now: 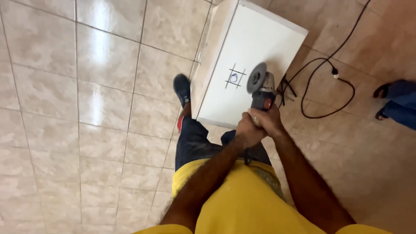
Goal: Measure, mark, and cut a hole in a wooden furniture panel using an angle grinder and pliers
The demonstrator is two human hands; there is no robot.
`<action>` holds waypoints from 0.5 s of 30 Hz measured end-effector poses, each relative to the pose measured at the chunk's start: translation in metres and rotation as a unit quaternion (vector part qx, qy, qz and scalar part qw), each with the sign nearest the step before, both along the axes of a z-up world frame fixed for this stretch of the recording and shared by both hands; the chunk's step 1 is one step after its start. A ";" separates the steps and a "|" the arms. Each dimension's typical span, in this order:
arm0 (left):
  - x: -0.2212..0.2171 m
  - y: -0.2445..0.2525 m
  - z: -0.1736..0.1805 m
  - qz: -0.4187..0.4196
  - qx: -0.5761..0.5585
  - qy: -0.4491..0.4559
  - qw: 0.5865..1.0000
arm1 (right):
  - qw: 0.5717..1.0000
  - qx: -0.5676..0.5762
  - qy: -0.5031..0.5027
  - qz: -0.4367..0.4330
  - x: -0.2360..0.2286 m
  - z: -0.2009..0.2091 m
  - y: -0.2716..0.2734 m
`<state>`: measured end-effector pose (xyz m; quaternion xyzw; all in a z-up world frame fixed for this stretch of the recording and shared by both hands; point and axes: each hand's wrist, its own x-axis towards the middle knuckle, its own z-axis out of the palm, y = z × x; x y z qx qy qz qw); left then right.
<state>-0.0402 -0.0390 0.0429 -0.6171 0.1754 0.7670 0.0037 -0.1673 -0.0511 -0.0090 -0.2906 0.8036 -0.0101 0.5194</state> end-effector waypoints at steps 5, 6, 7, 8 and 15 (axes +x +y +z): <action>-0.028 0.023 -0.015 -0.013 0.008 -0.004 1.000 | 1.000 0.007 -0.009 -0.009 -0.035 -0.015 0.024; -0.028 0.023 -0.016 -0.022 0.010 -0.003 1.000 | 1.000 0.008 -0.009 -0.018 -0.031 -0.011 0.021; -0.028 0.023 -0.017 -0.017 0.013 -0.005 1.000 | 1.000 0.022 -0.011 -0.005 -0.028 -0.006 0.017; -0.028 0.022 -0.019 -0.010 0.014 -0.008 1.000 | 0.999 0.034 -0.014 0.010 -0.024 -0.003 0.011; -0.026 0.016 -0.023 -0.010 0.017 -0.038 0.999 | 0.997 -0.012 -0.077 -0.015 -0.016 -0.017 0.009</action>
